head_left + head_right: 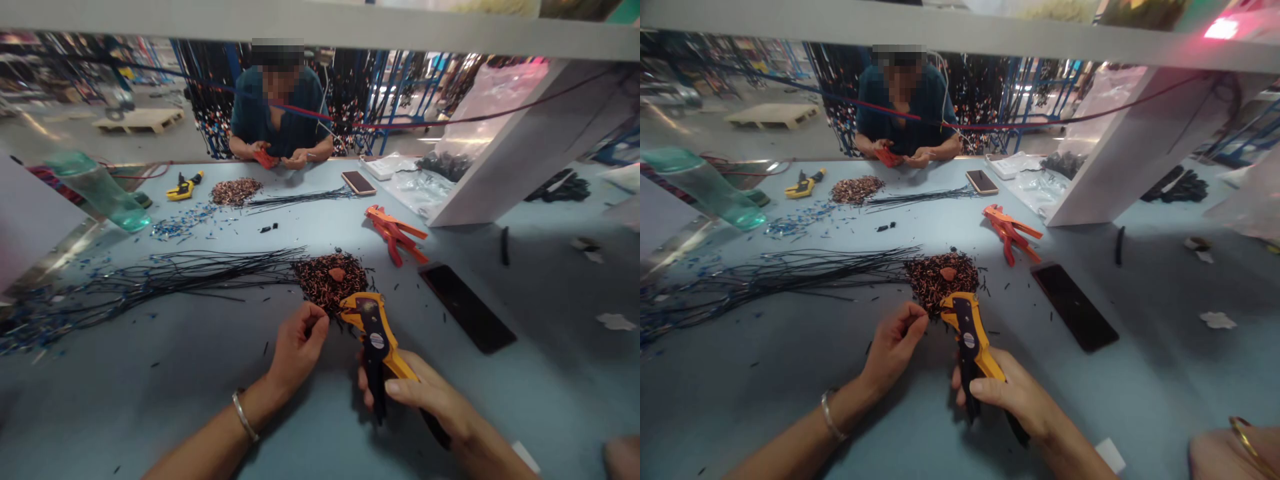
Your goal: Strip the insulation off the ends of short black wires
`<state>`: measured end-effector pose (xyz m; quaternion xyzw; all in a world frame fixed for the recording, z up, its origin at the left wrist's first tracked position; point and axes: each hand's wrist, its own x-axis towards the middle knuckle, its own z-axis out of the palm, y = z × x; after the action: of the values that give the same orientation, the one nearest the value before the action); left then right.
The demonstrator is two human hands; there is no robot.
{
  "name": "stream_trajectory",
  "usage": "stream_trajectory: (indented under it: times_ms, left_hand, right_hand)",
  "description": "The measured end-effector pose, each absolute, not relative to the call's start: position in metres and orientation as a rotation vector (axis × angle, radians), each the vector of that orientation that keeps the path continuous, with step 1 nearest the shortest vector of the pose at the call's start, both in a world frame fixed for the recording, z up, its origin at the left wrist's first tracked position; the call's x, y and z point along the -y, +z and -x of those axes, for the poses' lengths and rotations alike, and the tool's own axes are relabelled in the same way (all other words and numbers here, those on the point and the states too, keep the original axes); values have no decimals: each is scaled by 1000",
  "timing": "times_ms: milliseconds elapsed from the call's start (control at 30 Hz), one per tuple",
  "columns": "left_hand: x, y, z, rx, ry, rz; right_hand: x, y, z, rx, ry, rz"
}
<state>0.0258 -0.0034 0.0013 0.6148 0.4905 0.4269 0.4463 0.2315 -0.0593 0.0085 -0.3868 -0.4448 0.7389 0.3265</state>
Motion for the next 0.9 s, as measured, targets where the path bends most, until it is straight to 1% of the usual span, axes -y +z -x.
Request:
stream_trajectory:
  times_ms: [200, 333, 467, 600, 700, 900]
  left_hand:
    - [6, 1, -28, -1231, 1068, -1541]
    - [9, 1, -31, -1191, 1046, -1526]
    - [13, 0, -33, -1174, 1054, -1419]
    - [16, 0, -36, -1001, 1041, -1194]
    - [20, 1, -39, -912, 1026, -1059]
    - [22, 4, -43, -918, 983, -963]
  right_hand:
    - [60, 10, -230, 1279, 1706, 1105]
    - [62, 18, -228, 1516, 1536, 1207]
    - [66, 26, -221, 1825, 1103, 1324]
    - [68, 20, -216, 2020, 672, 1290]
    - [67, 10, -215, 2083, 541, 1265]
    - [66, -1, -215, 2123, 361, 1287]
